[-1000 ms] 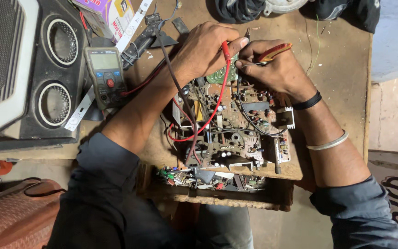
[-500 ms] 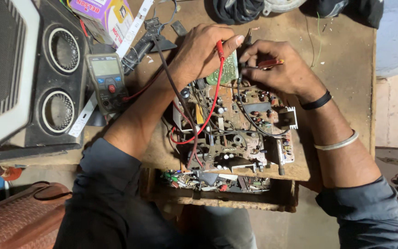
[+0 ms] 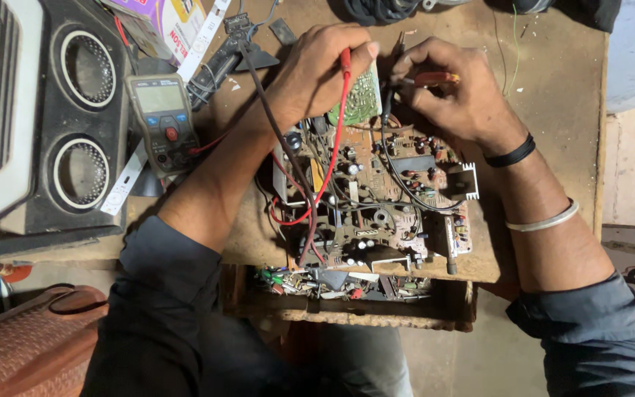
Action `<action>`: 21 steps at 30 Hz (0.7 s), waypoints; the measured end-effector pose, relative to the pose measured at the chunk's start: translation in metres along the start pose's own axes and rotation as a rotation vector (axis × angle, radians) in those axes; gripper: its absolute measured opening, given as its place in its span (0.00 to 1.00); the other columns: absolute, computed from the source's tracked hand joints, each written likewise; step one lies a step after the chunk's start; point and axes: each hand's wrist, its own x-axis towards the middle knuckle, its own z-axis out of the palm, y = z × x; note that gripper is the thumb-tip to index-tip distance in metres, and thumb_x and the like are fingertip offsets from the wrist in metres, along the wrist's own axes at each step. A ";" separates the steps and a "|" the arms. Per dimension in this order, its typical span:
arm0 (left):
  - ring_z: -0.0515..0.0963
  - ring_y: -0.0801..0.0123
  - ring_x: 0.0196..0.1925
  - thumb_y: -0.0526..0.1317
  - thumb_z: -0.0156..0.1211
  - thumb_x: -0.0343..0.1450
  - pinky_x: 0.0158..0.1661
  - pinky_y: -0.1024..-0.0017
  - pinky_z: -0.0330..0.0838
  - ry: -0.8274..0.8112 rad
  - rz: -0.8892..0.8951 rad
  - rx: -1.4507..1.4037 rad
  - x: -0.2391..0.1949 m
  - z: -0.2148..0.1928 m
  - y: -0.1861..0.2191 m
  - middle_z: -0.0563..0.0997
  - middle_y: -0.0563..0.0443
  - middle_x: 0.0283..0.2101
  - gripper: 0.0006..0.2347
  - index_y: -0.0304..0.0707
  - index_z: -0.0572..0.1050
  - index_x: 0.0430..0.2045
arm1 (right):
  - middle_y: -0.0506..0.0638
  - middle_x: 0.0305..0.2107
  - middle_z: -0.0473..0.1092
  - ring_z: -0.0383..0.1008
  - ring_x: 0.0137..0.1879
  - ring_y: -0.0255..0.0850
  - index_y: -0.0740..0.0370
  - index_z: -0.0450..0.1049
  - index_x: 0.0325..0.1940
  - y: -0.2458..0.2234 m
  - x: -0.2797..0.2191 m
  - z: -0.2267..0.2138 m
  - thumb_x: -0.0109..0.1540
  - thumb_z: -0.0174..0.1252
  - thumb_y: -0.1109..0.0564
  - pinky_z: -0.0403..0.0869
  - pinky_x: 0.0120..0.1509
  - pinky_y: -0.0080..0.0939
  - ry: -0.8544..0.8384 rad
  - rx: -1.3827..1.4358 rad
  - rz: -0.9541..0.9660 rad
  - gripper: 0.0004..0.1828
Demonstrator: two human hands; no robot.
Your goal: The person uses a multimeter to test points on a small green circuit board while holding it over a larger disassembled electronics chassis. They repeatedly probe different areas of the board with the multimeter leads, adjusting their grip and the board's orientation throughout the clip.
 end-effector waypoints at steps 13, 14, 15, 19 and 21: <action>0.78 0.57 0.33 0.35 0.58 0.75 0.37 0.61 0.70 -0.060 0.011 -0.027 -0.003 0.001 -0.004 0.74 0.42 0.30 0.06 0.31 0.72 0.39 | 0.55 0.42 0.76 0.79 0.49 0.40 0.68 0.69 0.50 -0.005 -0.001 0.009 0.70 0.58 0.70 0.77 0.55 0.39 0.077 -0.044 -0.018 0.07; 0.78 0.57 0.33 0.35 0.59 0.74 0.37 0.61 0.70 -0.063 0.015 -0.021 -0.003 0.000 -0.004 0.74 0.42 0.31 0.06 0.31 0.72 0.39 | 0.56 0.45 0.77 0.79 0.52 0.42 0.68 0.69 0.50 -0.006 -0.001 0.009 0.70 0.57 0.71 0.77 0.57 0.40 0.076 -0.036 -0.050 0.07; 0.78 0.55 0.34 0.35 0.59 0.74 0.39 0.60 0.71 -0.058 0.056 -0.007 -0.005 0.000 -0.003 0.74 0.42 0.32 0.06 0.31 0.72 0.39 | 0.57 0.47 0.77 0.80 0.54 0.43 0.69 0.69 0.50 -0.007 -0.001 0.010 0.70 0.56 0.72 0.78 0.60 0.41 0.074 -0.027 -0.083 0.06; 0.78 0.54 0.37 0.35 0.59 0.75 0.42 0.61 0.71 -0.072 0.128 -0.011 -0.002 -0.002 0.003 0.74 0.42 0.35 0.05 0.32 0.73 0.41 | 0.57 0.46 0.77 0.80 0.53 0.41 0.68 0.72 0.54 -0.008 0.002 0.010 0.70 0.60 0.69 0.78 0.58 0.40 0.090 -0.088 -0.048 0.09; 0.79 0.55 0.37 0.35 0.58 0.75 0.42 0.62 0.71 -0.091 0.102 -0.044 -0.001 -0.003 0.006 0.74 0.42 0.35 0.06 0.32 0.73 0.41 | 0.56 0.44 0.77 0.80 0.53 0.39 0.68 0.73 0.54 -0.006 0.003 0.011 0.71 0.60 0.68 0.79 0.57 0.39 0.090 -0.060 0.021 0.08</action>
